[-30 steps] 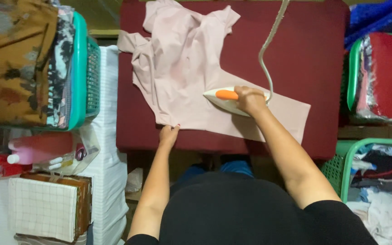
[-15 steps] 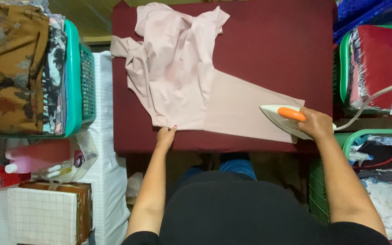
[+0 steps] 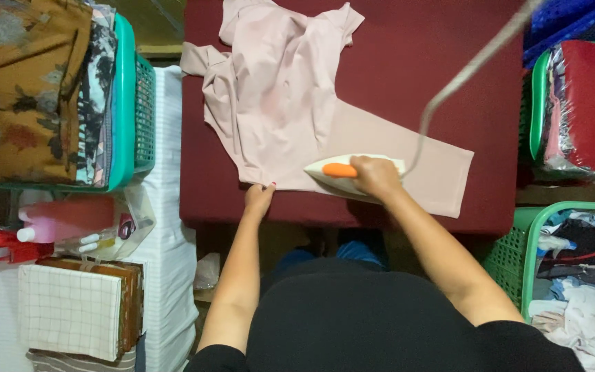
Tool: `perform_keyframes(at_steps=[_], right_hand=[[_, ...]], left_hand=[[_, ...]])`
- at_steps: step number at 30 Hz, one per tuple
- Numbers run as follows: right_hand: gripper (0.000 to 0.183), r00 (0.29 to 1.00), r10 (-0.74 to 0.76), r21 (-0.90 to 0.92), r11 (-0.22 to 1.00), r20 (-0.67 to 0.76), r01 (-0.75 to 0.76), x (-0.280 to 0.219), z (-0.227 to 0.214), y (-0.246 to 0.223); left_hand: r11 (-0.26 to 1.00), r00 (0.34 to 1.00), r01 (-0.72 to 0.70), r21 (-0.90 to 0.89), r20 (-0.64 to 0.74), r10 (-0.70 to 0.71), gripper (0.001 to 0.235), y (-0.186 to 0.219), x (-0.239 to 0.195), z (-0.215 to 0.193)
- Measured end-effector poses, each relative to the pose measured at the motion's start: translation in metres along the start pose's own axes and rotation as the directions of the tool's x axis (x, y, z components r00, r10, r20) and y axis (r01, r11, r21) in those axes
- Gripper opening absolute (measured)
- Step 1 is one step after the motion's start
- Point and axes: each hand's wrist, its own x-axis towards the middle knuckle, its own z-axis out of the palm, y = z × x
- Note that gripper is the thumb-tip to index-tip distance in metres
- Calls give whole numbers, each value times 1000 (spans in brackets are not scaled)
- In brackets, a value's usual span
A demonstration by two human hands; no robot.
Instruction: Ironing a pink t-shirt on an ironing board.
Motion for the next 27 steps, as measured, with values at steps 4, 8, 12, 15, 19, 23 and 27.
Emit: perform_keyframes(at_steps=[4, 8, 12, 15, 19, 23, 27], right_hand=[[14, 997, 43, -33, 999, 66, -41, 1, 14, -6], [20, 972, 154, -85, 986, 177, -141, -16, -12, 14], [15, 928, 310, -115, 949, 205, -292, -74, 13, 105], [33, 980, 198, -140, 971, 28, -192, -127, -7, 149], [22, 958, 283, -203, 937, -47, -286, -171, -26, 168], [15, 968, 227, -184, 952, -110, -244, -171, -36, 145], [14, 982, 142, -204, 965, -124, -165, -143, -21, 103]], left_hand=[[1000, 1000, -1, 24, 1, 1, 54, 0, 1, 0], [998, 1000, -11, 66, -7, 11, 53, -12, 11, 6], [999, 1000, -3, 52, 4, 3, 53, -7, 4, 2], [1000, 1000, 2, -25, 12, -2, 52, -4, 4, 0], [1000, 1000, -10, -19, 10, 10, 51, -4, 2, 0], [998, 996, 62, -30, 59, -60, 51, 10, -8, -9], [995, 999, 16, -102, 46, -11, 49, 6, -6, -7]])
